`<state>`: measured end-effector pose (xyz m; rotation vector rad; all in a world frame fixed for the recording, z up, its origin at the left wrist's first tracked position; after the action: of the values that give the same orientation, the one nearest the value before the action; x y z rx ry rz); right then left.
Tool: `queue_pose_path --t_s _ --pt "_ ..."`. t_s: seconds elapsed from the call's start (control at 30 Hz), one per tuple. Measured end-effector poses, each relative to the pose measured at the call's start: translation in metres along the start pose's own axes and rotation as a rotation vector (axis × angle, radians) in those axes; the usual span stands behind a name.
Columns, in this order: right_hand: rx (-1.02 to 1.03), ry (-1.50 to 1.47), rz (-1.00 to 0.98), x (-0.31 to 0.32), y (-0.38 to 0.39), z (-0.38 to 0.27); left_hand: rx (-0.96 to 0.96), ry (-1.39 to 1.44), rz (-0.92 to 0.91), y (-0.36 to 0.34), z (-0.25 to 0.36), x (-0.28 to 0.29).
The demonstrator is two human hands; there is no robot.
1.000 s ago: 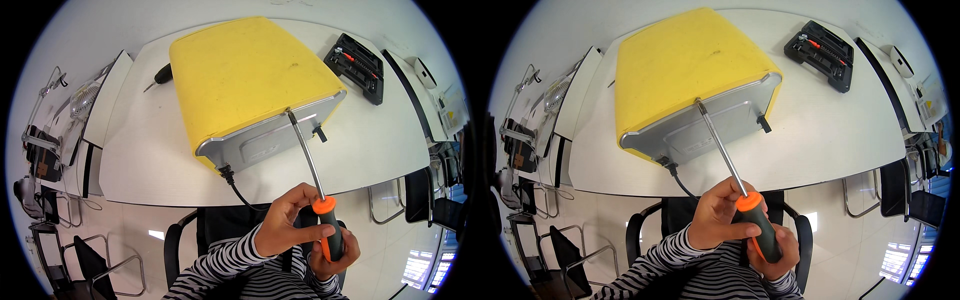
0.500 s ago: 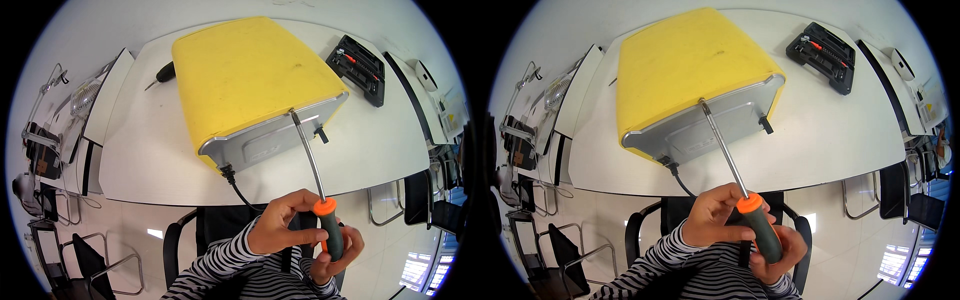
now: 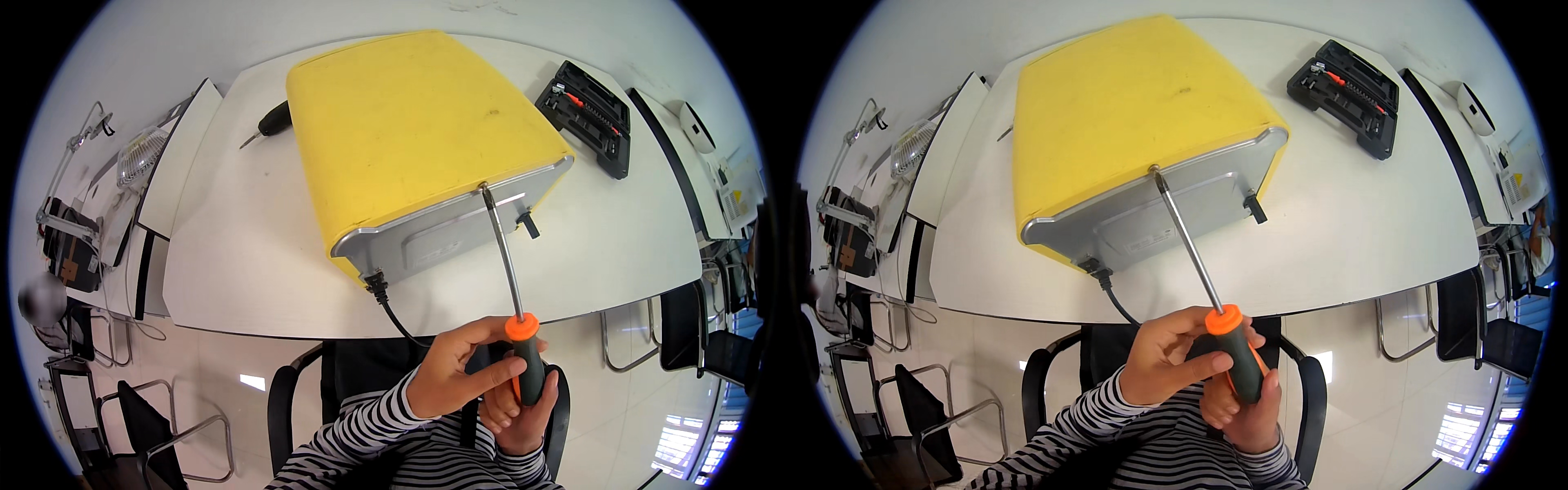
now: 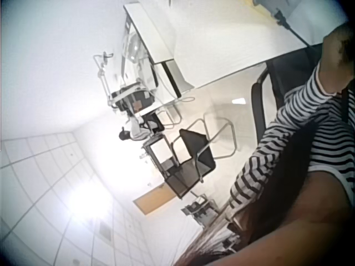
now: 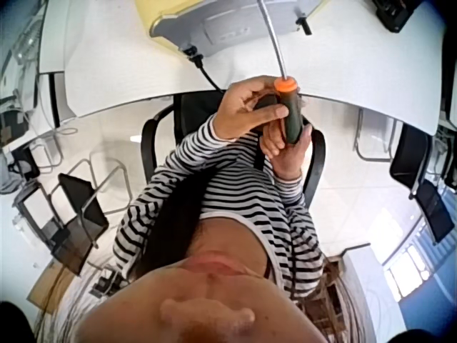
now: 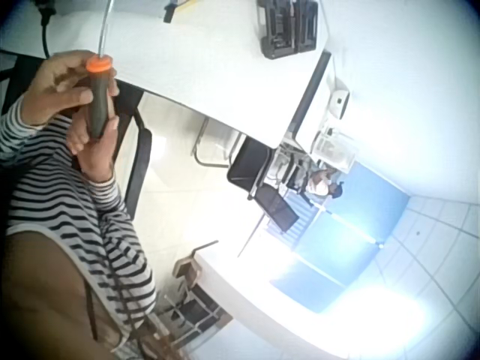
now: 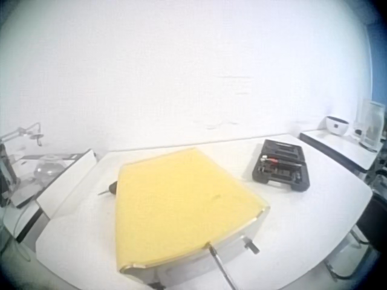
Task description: The person uses a screwdriver to remove screws from the back panel of a yellow appliance. They rotate the device to access different screws and continue unscrewing them throughout the clip.
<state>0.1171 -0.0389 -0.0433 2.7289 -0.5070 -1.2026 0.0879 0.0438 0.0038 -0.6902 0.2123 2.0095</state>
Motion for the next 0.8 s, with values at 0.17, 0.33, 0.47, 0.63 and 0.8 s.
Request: queue_pose_path --t_s 0.17,0.33,0.47,0.63,0.8 --pt "0.872 1.207 0.399 -0.010 0.028 -0.049 -0.017 -0.019 0.073 0.001 0.002 0.003" --pt "0.776 1.191 0.290 -0.017 0.031 -0.049 0.025 0.032 0.004 0.004 0.000 0.000" --pt "0.280 0.429 0.015 -0.018 0.015 -0.023 -0.006 0.131 -0.093 0.004 0.008 -0.011" --pt "0.058 0.061 -0.256 -0.021 0.017 0.002 0.170 0.266 -0.038 0.006 0.008 -0.009" --pt "0.644 1.076 0.283 -0.011 0.026 -0.038 0.000 0.103 0.027 0.005 0.005 -0.001"
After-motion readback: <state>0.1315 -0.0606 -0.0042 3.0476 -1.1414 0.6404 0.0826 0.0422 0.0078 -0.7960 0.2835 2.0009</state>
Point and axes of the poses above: each hand's wrist, its own y-axis away from the middle knuckle, its own x-axis out of the back of the hand, z = x × y, the point moved 8 cm from there along -y, towards the middle knuckle, and after that the axes turned 7 degrees about y, right-handed, at the moved point
